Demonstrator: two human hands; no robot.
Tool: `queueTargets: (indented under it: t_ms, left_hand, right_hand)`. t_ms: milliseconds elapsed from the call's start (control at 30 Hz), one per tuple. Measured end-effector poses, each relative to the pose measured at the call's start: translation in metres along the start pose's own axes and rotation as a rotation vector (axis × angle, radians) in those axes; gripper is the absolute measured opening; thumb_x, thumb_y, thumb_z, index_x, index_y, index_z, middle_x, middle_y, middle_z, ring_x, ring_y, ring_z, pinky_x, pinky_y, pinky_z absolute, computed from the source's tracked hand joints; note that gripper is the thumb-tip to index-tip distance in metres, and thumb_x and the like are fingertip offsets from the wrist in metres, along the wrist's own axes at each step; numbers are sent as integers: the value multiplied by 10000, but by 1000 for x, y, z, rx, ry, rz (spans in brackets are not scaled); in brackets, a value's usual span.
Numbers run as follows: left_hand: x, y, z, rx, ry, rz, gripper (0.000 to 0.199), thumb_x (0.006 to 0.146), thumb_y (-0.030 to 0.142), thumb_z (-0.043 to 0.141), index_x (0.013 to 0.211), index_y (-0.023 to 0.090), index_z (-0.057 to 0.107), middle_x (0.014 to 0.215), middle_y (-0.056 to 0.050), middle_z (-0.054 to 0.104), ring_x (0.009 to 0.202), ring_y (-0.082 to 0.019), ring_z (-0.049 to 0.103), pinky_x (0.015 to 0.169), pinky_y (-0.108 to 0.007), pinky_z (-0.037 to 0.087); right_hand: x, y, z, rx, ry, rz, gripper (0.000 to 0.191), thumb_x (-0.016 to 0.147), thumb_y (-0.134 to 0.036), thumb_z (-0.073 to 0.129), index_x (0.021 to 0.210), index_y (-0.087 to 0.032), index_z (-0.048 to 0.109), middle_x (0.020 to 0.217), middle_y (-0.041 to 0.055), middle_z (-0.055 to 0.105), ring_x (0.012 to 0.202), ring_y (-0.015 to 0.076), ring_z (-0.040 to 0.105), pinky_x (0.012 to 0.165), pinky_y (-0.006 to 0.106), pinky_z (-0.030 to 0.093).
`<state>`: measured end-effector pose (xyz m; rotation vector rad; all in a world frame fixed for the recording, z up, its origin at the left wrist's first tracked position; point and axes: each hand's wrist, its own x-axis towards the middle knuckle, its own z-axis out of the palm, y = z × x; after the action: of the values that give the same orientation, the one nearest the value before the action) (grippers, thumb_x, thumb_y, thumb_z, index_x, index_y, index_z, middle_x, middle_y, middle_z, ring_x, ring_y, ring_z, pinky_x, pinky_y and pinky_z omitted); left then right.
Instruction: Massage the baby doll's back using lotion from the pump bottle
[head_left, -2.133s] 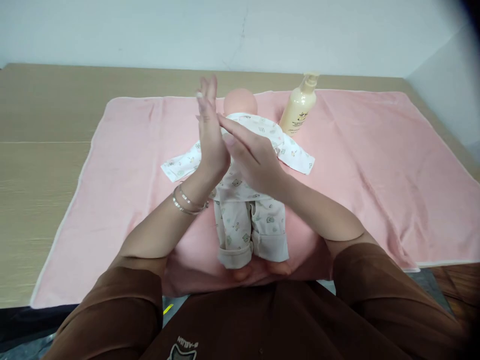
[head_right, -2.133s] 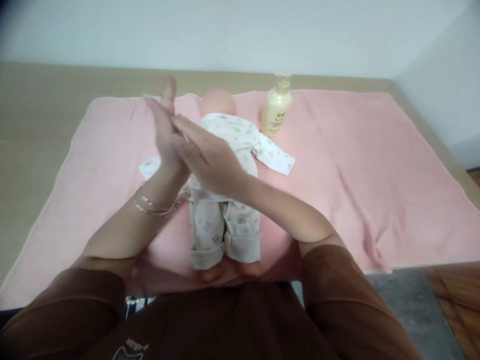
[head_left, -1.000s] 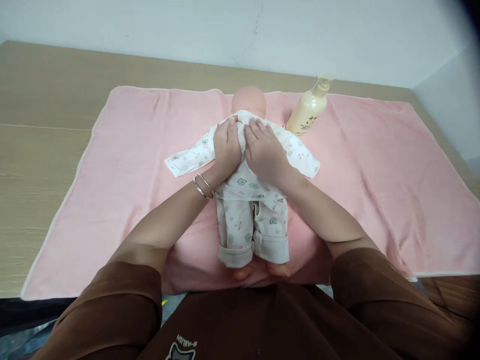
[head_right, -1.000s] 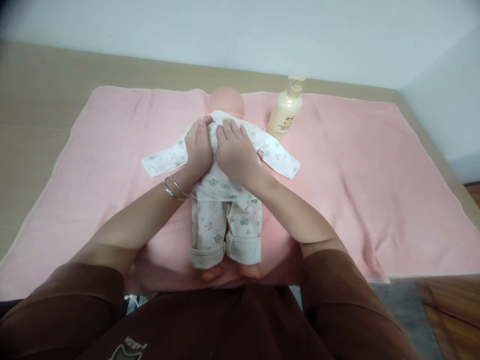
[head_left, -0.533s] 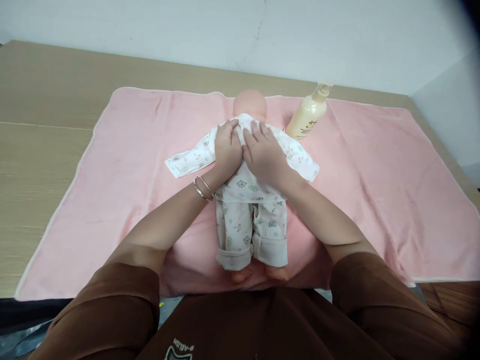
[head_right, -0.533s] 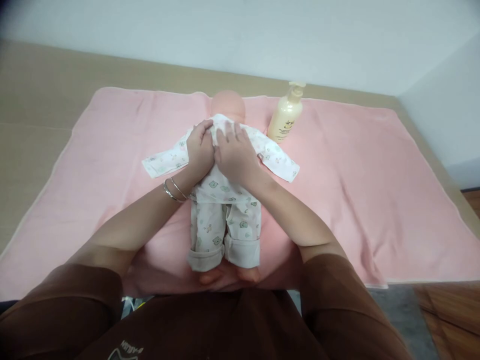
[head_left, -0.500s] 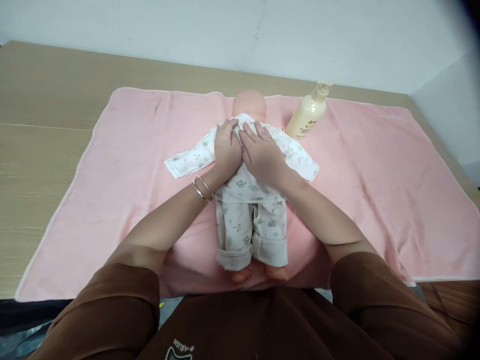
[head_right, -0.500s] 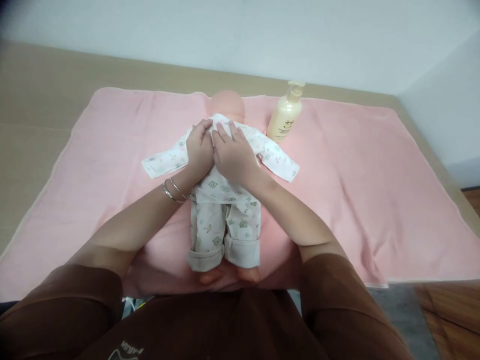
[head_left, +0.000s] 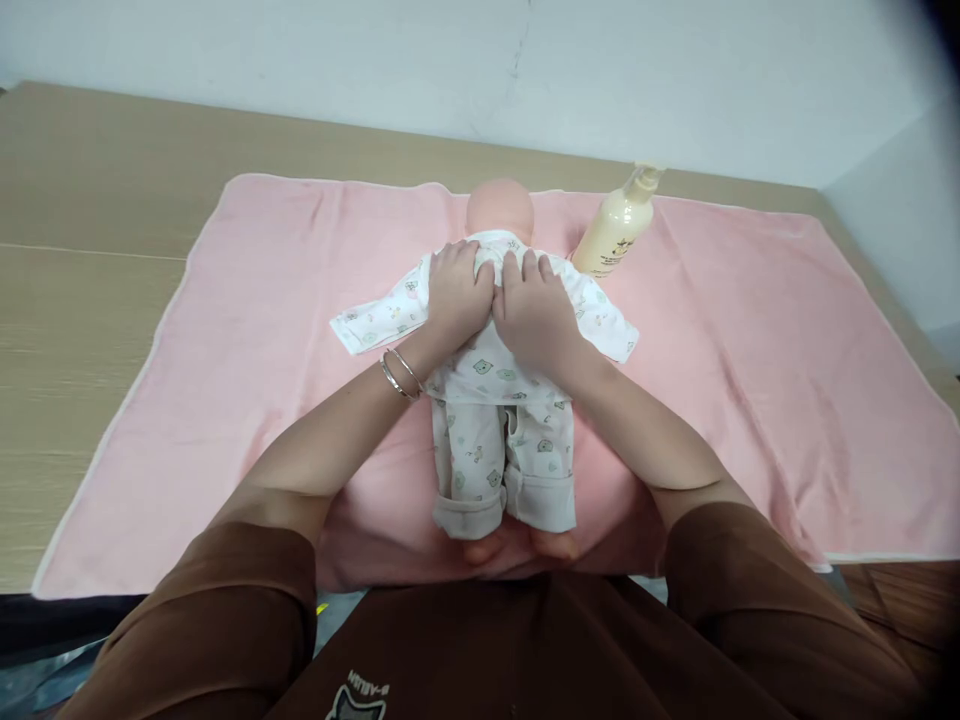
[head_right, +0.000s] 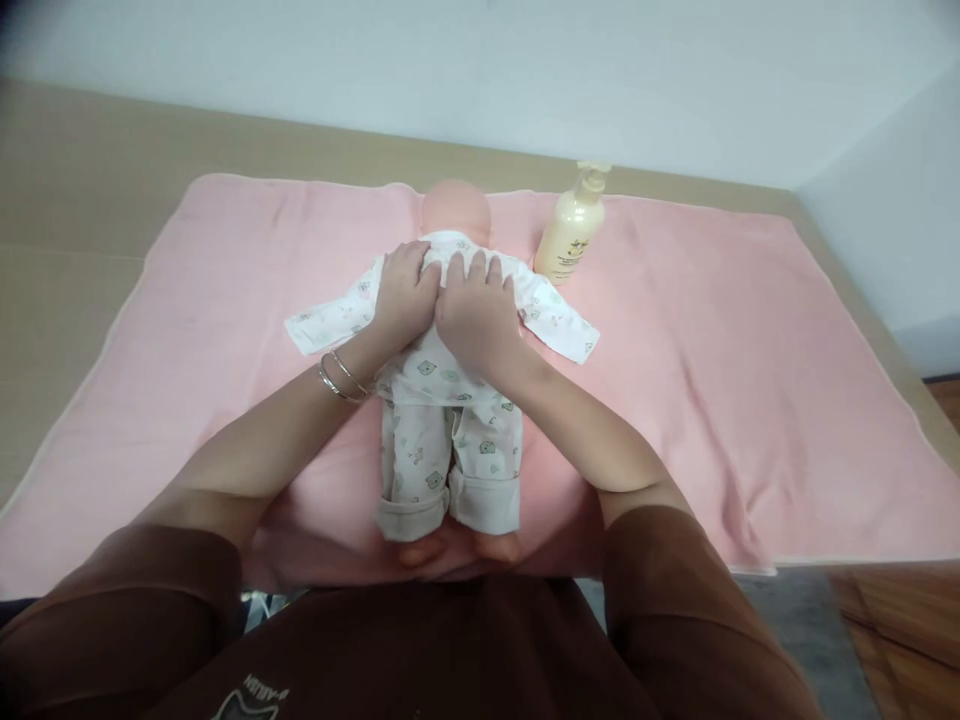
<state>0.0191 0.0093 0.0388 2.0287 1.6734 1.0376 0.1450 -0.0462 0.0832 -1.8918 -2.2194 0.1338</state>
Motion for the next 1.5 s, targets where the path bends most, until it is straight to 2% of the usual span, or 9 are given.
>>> queueTargets:
  t_ms: [133, 300, 500, 667, 867, 967, 1133, 1367, 1500]
  left_hand:
    - [-15, 11, 1, 54, 4, 20, 501, 1038, 411, 371, 1403, 152, 597, 1541, -198, 586, 1526, -366, 471, 1336, -571, 298]
    - [-33, 21, 4, 75, -4, 132, 543, 1016, 370, 405, 1479, 117, 531, 1642, -209, 483, 1607, -371, 357, 1366, -595, 227]
    - [-3, -9, 1, -95, -42, 52, 504, 919, 373, 574, 1395, 220, 630, 1590, -129, 569, 1557, -332, 449, 1368, -530, 282]
    - [10, -26, 3, -239, 29, 30, 420, 916, 438, 599, 1272, 233, 689, 1450, -124, 681, 1422, -326, 571, 1329, -520, 357]
    - [-23, 3, 3, -113, 27, 108, 571, 943, 523, 564, 1393, 174, 612, 1610, -170, 531, 1587, -390, 370, 1386, -563, 199]
    - [-22, 8, -1, -98, 6, 112, 524, 939, 416, 539, 1389, 157, 615, 1573, -169, 568, 1550, -377, 432, 1369, -556, 264]
    - [5, -11, -5, -155, 5, -33, 412, 905, 252, 477, 1240, 187, 708, 1375, -143, 720, 1344, -321, 631, 1263, -503, 458]
    - [-26, 10, 3, -109, 15, 129, 505, 940, 426, 556, 1368, 168, 631, 1594, -159, 556, 1575, -382, 399, 1386, -558, 207]
    - [-23, 11, 0, -113, -9, 140, 505, 924, 424, 576, 1366, 190, 642, 1592, -142, 562, 1573, -376, 407, 1384, -554, 219]
  right_hand:
    - [12, 8, 1, 52, 10, -28, 596, 1067, -239, 267, 1620, -50, 387, 1699, 212, 364, 1607, 403, 316, 1303, 649, 289]
    - [31, 24, -1, 154, 9, 55, 634, 1086, -366, 291, 1609, -27, 408, 1685, 204, 396, 1604, 381, 335, 1339, 597, 246]
    - [16, 15, -2, 117, -15, 28, 655, 1093, -381, 282, 1634, -20, 356, 1705, 225, 346, 1619, 418, 281, 1327, 646, 222]
    - [13, 17, -1, 134, -36, -25, 688, 1071, -410, 362, 1639, -23, 331, 1708, 232, 335, 1624, 430, 262, 1322, 656, 238]
    - [36, 42, -1, 190, -22, 11, 622, 1096, -439, 295, 1525, -40, 504, 1652, 213, 444, 1575, 376, 380, 1321, 567, 296]
    - [33, 37, -2, 150, -38, 27, 643, 1100, -411, 287, 1565, 4, 443, 1671, 248, 395, 1600, 394, 328, 1326, 587, 270]
    - [5, 9, -3, 72, -41, -25, 687, 1065, -317, 380, 1623, 77, 306, 1691, 301, 317, 1622, 456, 243, 1334, 621, 229]
    - [36, 44, 2, 224, -20, -16, 552, 1055, -348, 339, 1483, -55, 528, 1598, 188, 512, 1543, 403, 410, 1287, 609, 340]
    - [37, 44, 3, 175, 25, -19, 538, 1065, -336, 282, 1409, -48, 579, 1478, 213, 611, 1444, 383, 521, 1257, 581, 385]
